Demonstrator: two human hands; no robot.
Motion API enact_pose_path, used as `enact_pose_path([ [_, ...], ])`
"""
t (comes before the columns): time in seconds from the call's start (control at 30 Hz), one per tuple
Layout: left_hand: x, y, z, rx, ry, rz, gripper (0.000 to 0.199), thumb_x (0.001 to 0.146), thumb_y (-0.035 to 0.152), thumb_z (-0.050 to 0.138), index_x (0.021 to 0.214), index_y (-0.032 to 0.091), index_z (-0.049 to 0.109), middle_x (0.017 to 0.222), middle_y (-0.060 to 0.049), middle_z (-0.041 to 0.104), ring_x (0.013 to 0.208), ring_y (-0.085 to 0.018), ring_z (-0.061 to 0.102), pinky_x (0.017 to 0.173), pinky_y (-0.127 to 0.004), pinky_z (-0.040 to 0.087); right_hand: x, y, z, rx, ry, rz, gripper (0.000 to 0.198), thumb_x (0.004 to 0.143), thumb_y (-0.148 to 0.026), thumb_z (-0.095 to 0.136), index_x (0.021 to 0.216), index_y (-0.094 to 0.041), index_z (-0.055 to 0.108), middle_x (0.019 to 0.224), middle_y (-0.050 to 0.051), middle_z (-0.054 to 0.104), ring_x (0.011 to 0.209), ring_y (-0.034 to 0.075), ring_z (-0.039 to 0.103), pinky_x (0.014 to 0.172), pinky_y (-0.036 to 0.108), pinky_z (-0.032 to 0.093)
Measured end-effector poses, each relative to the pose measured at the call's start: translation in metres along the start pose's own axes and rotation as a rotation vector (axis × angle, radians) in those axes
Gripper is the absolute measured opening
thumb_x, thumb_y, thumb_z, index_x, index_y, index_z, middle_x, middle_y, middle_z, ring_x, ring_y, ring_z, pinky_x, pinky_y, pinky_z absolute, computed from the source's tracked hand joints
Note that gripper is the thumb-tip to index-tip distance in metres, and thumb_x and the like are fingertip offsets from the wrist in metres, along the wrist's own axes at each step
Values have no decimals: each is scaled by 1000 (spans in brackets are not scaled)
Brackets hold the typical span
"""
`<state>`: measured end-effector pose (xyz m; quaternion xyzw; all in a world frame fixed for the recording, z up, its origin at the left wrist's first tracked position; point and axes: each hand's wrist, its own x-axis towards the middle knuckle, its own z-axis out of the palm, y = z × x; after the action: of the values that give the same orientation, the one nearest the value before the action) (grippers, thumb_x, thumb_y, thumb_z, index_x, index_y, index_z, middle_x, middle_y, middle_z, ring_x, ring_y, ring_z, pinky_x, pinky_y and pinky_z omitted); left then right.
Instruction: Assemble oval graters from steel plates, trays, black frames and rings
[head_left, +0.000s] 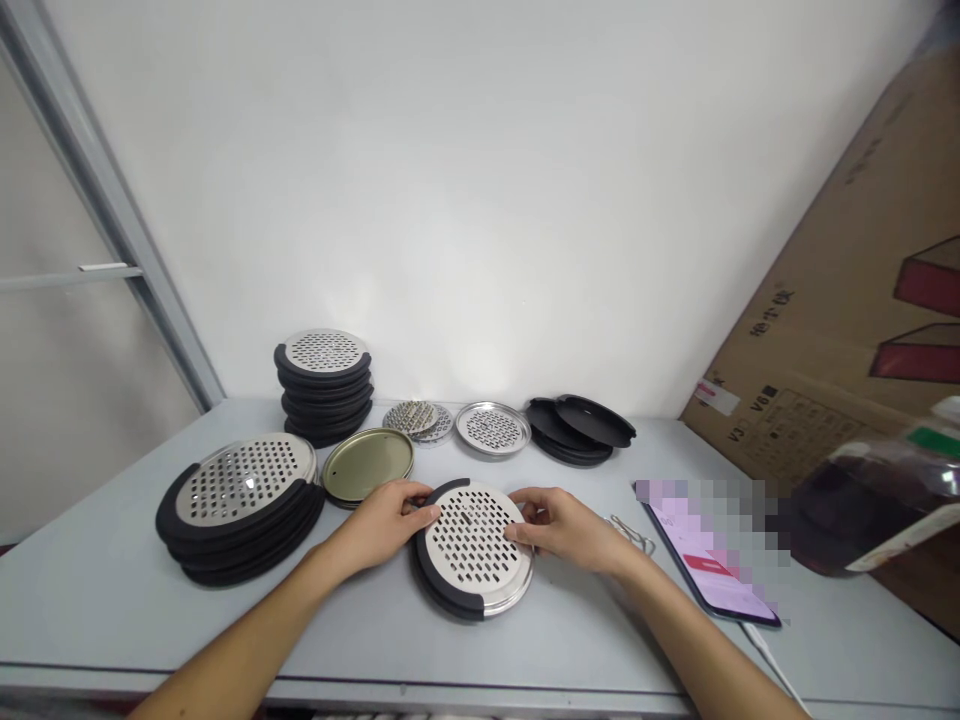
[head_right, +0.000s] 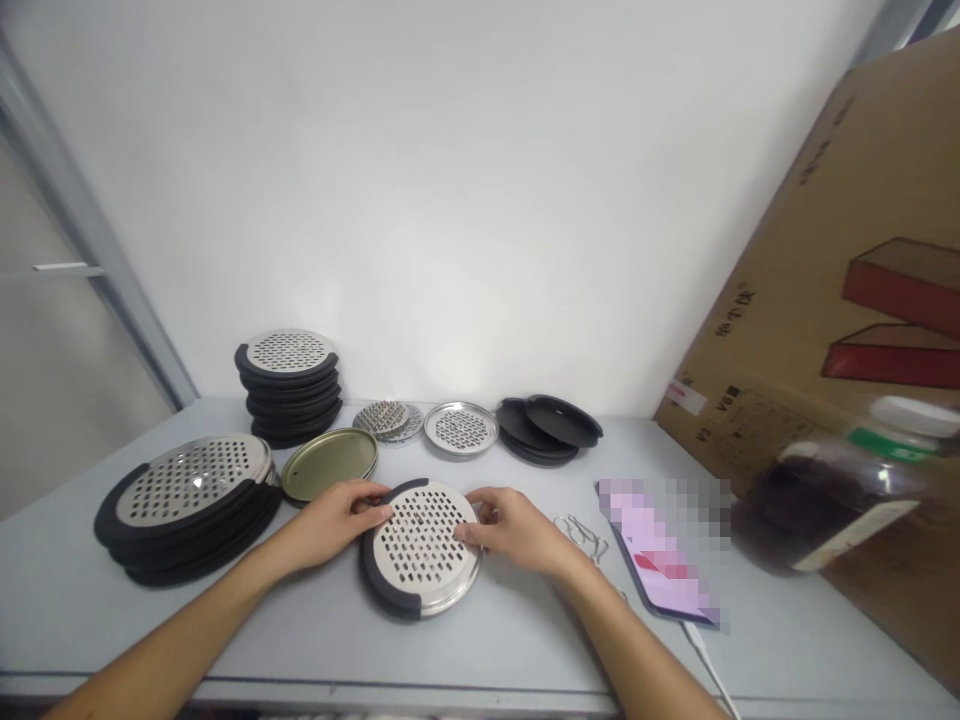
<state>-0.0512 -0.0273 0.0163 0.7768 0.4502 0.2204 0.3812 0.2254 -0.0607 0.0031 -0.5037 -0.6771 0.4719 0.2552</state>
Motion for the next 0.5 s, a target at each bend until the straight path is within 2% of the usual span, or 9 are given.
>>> enact_pose_path([
  [0.17, 1, -1, 1, -50, -6, -3, 34, 85, 38, 57, 108, 16, 70, 105, -7, 73, 92, -24, 67, 79, -31, 50, 0, 0, 0, -14, 6, 0, 35, 81, -41, 66, 105, -16, 66, 72, 2, 64, 63, 13, 56, 55, 23, 43],
  [0.37, -1, 3, -1, -374, -92, -84, 40, 83, 38, 63, 114, 14, 66, 111, -9, 70, 103, -24, 65, 91, -33, 48, 0, -1, -1, 13, 33, -8, 38, 80, -42, 69, 108, -16, 64, 74, 2, 62, 63, 13, 56, 53, 22, 44],
  [0.43, -2, 5, -3, -417, -66, -124, 44, 81, 40, 66, 116, 13, 65, 109, -11, 70, 104, -26, 64, 93, -35, 47, 0, 0, -1, 43, 42, -1, 40, 79, -42, 70, 109, -17, 63, 76, 1, 60, 62, 12, 56, 50, 21, 43],
  [0.5, -2, 8, -5, -411, 24, -146, 51, 78, 44, 68, 118, 13, 64, 108, -11, 70, 104, -27, 62, 94, -38, 46, 1, 1, 0, 108, 42, 5, 42, 77, -43, 72, 109, -18, 60, 83, 2, 60, 61, 12, 57, 46, 20, 41],
])
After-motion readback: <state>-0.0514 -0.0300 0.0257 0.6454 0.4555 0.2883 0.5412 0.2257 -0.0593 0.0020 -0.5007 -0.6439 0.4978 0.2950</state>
